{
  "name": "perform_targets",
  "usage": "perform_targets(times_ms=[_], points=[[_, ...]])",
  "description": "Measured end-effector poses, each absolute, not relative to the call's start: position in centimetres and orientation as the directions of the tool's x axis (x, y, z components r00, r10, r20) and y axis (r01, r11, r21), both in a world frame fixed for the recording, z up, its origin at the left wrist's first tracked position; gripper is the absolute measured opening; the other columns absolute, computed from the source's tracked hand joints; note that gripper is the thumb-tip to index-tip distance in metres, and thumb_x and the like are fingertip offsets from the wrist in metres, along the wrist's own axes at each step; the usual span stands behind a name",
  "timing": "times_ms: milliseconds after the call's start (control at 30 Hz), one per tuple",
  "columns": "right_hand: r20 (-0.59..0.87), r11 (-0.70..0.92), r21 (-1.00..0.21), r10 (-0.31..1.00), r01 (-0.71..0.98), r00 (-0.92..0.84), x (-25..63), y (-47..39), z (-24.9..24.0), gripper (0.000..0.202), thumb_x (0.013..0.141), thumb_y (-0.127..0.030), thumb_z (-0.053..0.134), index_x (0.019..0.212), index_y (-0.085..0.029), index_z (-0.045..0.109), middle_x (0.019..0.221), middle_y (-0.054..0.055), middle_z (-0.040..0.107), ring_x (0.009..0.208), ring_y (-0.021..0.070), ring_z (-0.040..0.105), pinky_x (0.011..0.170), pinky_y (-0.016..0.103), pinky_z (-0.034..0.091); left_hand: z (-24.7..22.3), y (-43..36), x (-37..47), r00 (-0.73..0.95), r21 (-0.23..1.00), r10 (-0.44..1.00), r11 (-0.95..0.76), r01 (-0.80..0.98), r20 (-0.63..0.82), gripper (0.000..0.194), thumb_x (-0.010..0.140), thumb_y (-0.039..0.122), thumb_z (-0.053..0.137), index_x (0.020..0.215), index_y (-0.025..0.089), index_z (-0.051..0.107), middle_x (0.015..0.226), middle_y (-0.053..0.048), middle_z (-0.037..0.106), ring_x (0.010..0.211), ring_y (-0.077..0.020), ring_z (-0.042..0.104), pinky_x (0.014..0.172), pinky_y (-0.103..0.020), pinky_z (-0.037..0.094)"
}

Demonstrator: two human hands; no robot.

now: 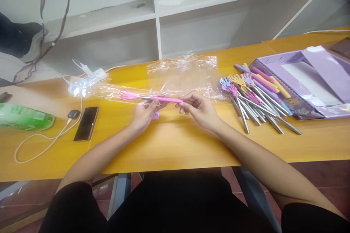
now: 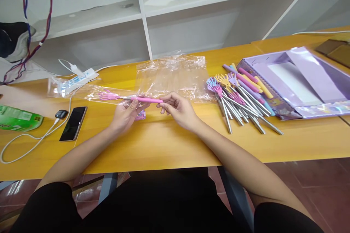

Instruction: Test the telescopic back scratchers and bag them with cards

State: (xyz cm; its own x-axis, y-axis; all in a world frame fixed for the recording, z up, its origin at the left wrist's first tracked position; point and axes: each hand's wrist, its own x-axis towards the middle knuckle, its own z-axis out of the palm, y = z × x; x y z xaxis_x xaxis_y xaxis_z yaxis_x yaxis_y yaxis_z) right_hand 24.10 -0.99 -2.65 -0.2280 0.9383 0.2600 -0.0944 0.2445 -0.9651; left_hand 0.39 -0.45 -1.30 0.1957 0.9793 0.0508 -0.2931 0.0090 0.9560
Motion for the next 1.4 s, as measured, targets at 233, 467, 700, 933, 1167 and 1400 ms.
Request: perform_targets(times_ms=[233, 467, 700, 933, 1167, 1400], points=[[0.720, 0.767, -0.579, 0.640, 0.276, -0.270, 24.0, -1.8, -1.8, 0.008, 0.099, -0.030, 0.078, 0.099, -0.022, 0.078, 0.089, 0.005, 0.067, 0.077, 0.0154, 0.062, 0.064, 0.031, 0.050, -2.9, -2.3, 1.5, 0.395, 0.962, 0.919, 0.100, -0.252, 0.008, 0.043, 0.093, 0.056, 0.082, 0.110, 0.016, 0.084, 0.127, -0.014, 0.080, 0.122, -0.0316, 0.075, 0.113, -0.049, 0.058], [0.799, 0.847, -0.410, 0.513, 0.339, -0.315, 23.2, -2.3, -2.0, 0.003, 0.096, -0.021, 0.079, 0.093, -0.021, 0.077, 0.088, 0.002, 0.048, 0.074, 0.0128, 0.052, 0.056, 0.027, 0.042, -3.1, -3.4, 1.7, 0.477, 0.989, 0.874, 0.133, -0.065, -0.087, 0.053, 0.091, 0.063, 0.081, 0.111, 0.015, 0.080, 0.118, -0.014, 0.081, 0.118, -0.0312, 0.075, 0.113, -0.050, 0.056], [0.808, 0.862, -0.445, 0.504, 0.244, -0.305, 22.7, -2.4, -2.8, 0.008, 0.096, -0.018, 0.079, 0.092, -0.021, 0.072, 0.098, 0.006, 0.067, 0.085, 0.0153, 0.070, 0.069, 0.029, 0.059, -1.9, -2.6, 1.1, 0.576, 0.994, 0.811, 0.101, 0.033, -0.102, 0.054, 0.092, 0.065, 0.078, 0.114, 0.016, 0.078, 0.121, -0.013, 0.078, 0.117, -0.0293, 0.072, 0.105, -0.043, 0.056], [0.697, 0.764, -0.610, 0.644, 0.212, -0.315, 22.8, -2.8, -2.7, 0.012, 0.098, -0.037, 0.079, 0.100, -0.026, 0.076, 0.102, 0.007, 0.069, 0.080, 0.0165, 0.068, 0.068, 0.034, 0.062, -0.2, -1.5, 0.3, 0.335, 0.990, 0.940, 0.097, -0.099, -0.058, 0.047, 0.090, 0.058, 0.084, 0.112, 0.019, 0.071, 0.088, -0.003, 0.069, 0.078, -0.0150, 0.064, 0.072, -0.027, 0.052], [0.813, 0.894, -0.367, 0.442, 0.255, -0.380, 23.8, -2.2, -2.6, 0.029, 0.090, -0.033, 0.088, 0.116, -0.031, 0.075, 0.111, 0.008, 0.061, 0.101, 0.0219, 0.067, 0.080, 0.038, 0.063, 0.7, -0.9, 0.0, 0.334, 0.955, 0.931, 0.220, -0.201, -0.145, 0.046, 0.082, 0.055, 0.092, 0.090, 0.015, 0.070, 0.081, -0.001, 0.063, 0.072, -0.0112, 0.060, 0.064, -0.022, 0.047], [0.819, 0.908, -0.352, 0.416, 0.226, -0.396, 23.4, -2.2, -2.5, 0.016, 0.100, -0.021, 0.073, 0.111, -0.032, 0.073, 0.105, 0.003, 0.078, 0.097, 0.0220, 0.074, 0.086, 0.043, 0.057, -0.3, -0.9, 0.5, 0.429, 0.987, 0.900, 0.134, -0.090, -0.083, 0.047, 0.083, 0.051, 0.092, 0.104, 0.015, 0.070, 0.089, -0.003, 0.072, 0.083, -0.0161, 0.069, 0.079, -0.028, 0.054]])
